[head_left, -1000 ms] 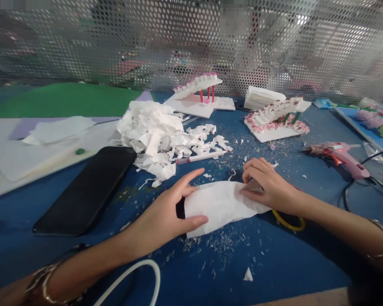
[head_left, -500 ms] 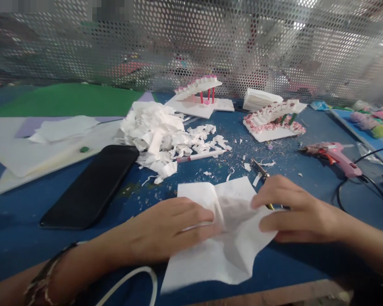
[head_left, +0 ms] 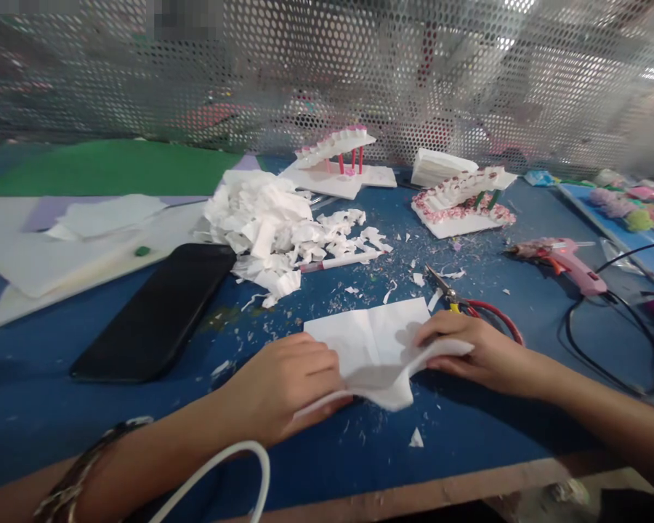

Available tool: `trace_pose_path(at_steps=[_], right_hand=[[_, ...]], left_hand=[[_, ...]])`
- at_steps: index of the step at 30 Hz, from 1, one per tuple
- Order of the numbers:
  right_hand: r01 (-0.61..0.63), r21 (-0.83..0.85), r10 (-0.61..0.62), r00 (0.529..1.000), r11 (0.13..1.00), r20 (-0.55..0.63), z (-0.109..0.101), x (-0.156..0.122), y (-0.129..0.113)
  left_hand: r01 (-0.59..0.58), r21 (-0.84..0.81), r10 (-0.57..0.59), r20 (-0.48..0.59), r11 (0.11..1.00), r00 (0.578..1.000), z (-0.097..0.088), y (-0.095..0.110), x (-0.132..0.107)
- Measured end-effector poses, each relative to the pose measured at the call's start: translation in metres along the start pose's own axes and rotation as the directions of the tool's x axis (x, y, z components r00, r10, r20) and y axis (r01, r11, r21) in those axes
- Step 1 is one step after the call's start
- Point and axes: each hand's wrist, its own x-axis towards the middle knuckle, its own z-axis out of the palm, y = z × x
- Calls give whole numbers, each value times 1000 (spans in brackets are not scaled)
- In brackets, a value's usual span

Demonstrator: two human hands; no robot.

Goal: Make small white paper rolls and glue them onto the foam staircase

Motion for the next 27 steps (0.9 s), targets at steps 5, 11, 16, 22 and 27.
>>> trace_pose_path(at_steps=[5,11,16,22,27], right_hand=[[-223,-152,210,973,963,-100,11,6,4],[-289,-233,253,952,929,-173,18,7,6],[-277,-264,236,956,924,-176,19,6,7],[-299,-304,265,953,904,-148,19,6,9],[-310,-377,263,949,873,-172,18,8,7]], left_hand=[[477,-46,-479,-44,878,877,5,1,-3],[559,44,-559,-3,828,829,6,-5,-7],[678,-20,-673,96,735,733,1,-4,-6],[723,-21,-714,143,690,685,-6,0,0],[663,-12,-653,160,749,741,-1,-4,-5]])
